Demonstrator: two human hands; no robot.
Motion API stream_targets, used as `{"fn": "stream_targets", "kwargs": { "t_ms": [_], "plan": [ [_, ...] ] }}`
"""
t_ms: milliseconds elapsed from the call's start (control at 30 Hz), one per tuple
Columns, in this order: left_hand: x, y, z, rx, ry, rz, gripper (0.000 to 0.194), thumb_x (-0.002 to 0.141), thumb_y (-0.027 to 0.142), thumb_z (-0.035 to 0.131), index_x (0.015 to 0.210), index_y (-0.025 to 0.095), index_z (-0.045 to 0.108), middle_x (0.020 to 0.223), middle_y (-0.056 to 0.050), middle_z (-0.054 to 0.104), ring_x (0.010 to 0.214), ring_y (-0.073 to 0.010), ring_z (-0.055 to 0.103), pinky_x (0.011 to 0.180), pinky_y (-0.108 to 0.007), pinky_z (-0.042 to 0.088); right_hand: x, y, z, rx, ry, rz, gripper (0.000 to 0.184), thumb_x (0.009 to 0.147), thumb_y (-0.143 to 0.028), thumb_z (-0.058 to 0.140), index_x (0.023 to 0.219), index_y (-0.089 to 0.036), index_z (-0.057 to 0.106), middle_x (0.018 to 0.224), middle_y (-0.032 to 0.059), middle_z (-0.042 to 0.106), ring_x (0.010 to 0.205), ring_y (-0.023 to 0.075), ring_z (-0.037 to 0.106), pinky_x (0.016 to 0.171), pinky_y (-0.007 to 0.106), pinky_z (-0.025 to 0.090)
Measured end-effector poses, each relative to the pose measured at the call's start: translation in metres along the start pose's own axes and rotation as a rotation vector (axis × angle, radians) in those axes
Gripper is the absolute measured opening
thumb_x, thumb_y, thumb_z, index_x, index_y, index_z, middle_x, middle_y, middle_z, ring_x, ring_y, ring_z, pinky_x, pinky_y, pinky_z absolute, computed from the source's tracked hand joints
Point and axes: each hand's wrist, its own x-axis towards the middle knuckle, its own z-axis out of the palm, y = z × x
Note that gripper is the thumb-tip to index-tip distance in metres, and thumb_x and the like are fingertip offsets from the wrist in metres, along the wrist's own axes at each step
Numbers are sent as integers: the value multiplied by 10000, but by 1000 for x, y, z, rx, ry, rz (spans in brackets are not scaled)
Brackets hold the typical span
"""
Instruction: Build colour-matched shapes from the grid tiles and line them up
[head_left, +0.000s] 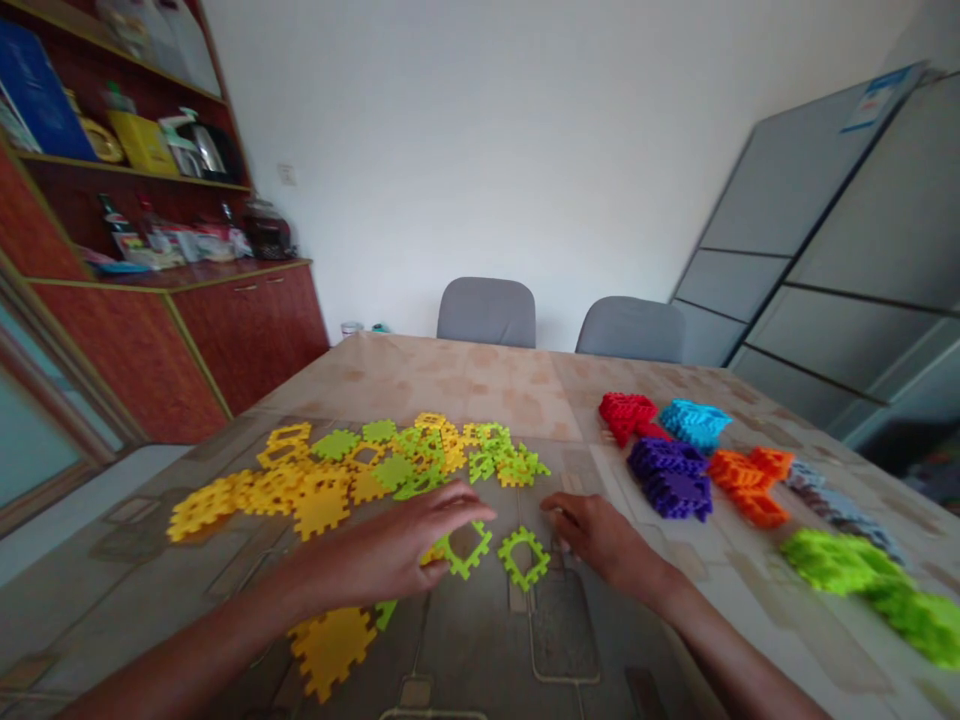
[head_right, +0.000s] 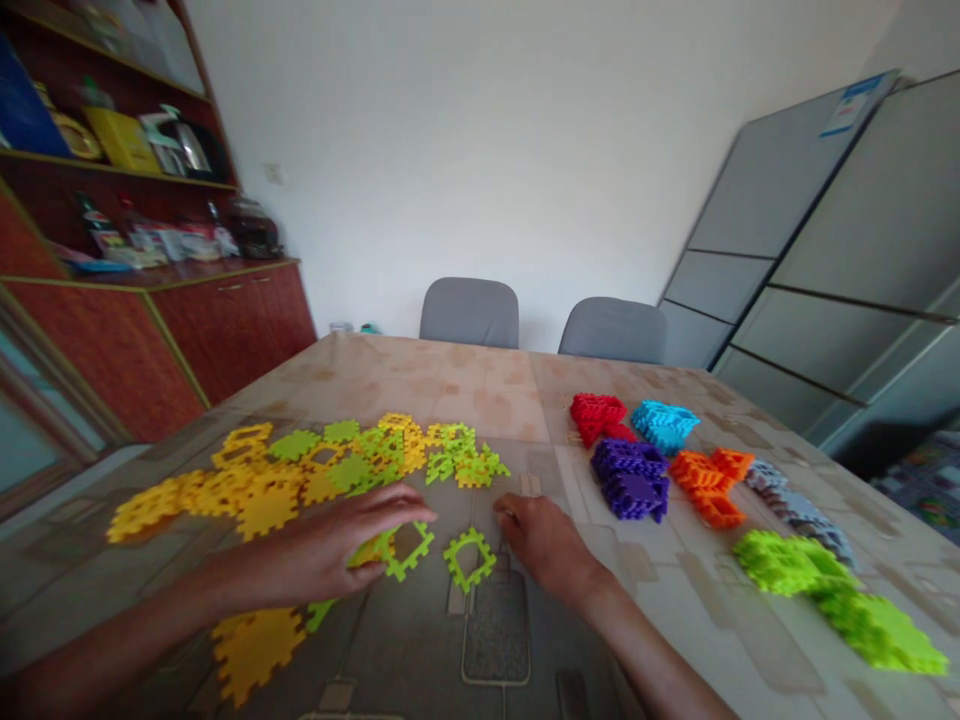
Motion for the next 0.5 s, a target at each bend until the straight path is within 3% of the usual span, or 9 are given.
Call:
{"fn": "stream_targets", "kwargs": {
  "t_ms": [133, 300, 500],
  "plan": [
    [14, 6, 9, -67, -27, 45, 851, 694, -42, 516, 1433, 359, 378, 1407, -12, 484, 1311, -206, 452, 1118, -324, 348, 3, 8, -4, 102, -1, 22, 295, 930, -227, 408, 1019, -139, 675, 691, 50, 680, 617, 162, 614, 576, 243, 386],
    [36, 3, 17, -69, -73, 115, 862, 664, -52, 515, 1438, 306, 390, 1425, -35, 489, 1347, -218, 420, 1137, -320, 327, 4, 18, -10, 71, 40, 24, 316, 920, -282, 453, 1090, -138, 677, 740, 63, 701, 639, 161, 612, 576, 242, 375],
    [61, 6, 15, -103, -142, 196, 837, 682, -41, 501, 1433, 317, 408, 1430, -8, 504, 1320, -198, 463, 1133, -334, 346, 3, 25, -23, 66, 90, 1, 310, 916, -251, 458, 1089, -123, 680, 754, 64, 701, 630, 152, 594, 565, 238, 368]
  ]
}}
